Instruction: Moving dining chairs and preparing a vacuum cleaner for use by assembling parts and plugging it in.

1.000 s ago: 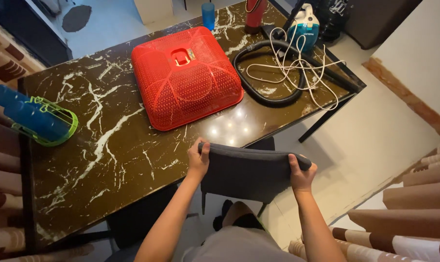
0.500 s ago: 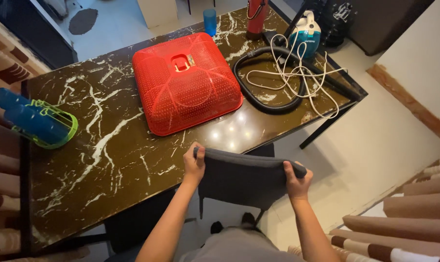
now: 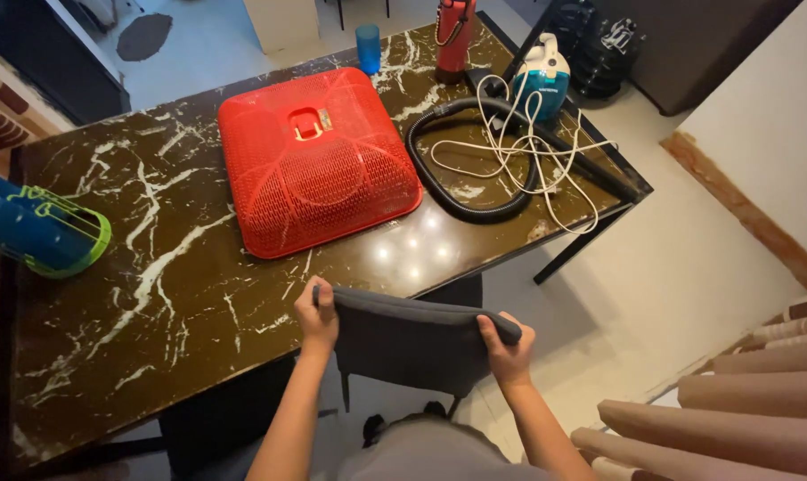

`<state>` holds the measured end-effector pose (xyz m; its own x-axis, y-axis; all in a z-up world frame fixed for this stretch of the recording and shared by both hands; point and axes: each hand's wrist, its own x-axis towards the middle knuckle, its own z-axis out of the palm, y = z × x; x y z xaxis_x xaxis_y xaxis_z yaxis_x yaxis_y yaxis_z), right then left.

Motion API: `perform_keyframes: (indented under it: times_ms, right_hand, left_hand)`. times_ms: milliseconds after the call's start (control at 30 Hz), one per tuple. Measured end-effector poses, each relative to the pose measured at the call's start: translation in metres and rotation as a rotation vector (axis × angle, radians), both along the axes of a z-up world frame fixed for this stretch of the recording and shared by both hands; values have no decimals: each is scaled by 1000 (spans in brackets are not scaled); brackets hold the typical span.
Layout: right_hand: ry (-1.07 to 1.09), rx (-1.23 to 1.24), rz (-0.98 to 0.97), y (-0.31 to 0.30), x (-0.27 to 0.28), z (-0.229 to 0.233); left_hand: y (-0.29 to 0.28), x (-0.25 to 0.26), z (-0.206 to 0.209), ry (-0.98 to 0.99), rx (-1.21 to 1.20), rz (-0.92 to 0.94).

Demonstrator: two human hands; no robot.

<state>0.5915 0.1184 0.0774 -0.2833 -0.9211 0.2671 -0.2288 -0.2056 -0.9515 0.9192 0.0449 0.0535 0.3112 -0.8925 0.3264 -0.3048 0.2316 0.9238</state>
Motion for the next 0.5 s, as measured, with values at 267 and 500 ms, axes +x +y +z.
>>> perform_keyframes:
  times_ms: [267, 500]
  right_hand:
    - [35, -16, 36, -3, -7, -1]
    - [6, 22, -30, -1, -5, -9]
  left_hand:
    - [0, -2, 2, -28, -38, 9]
    - [-1, 7, -3, -24, 25, -78]
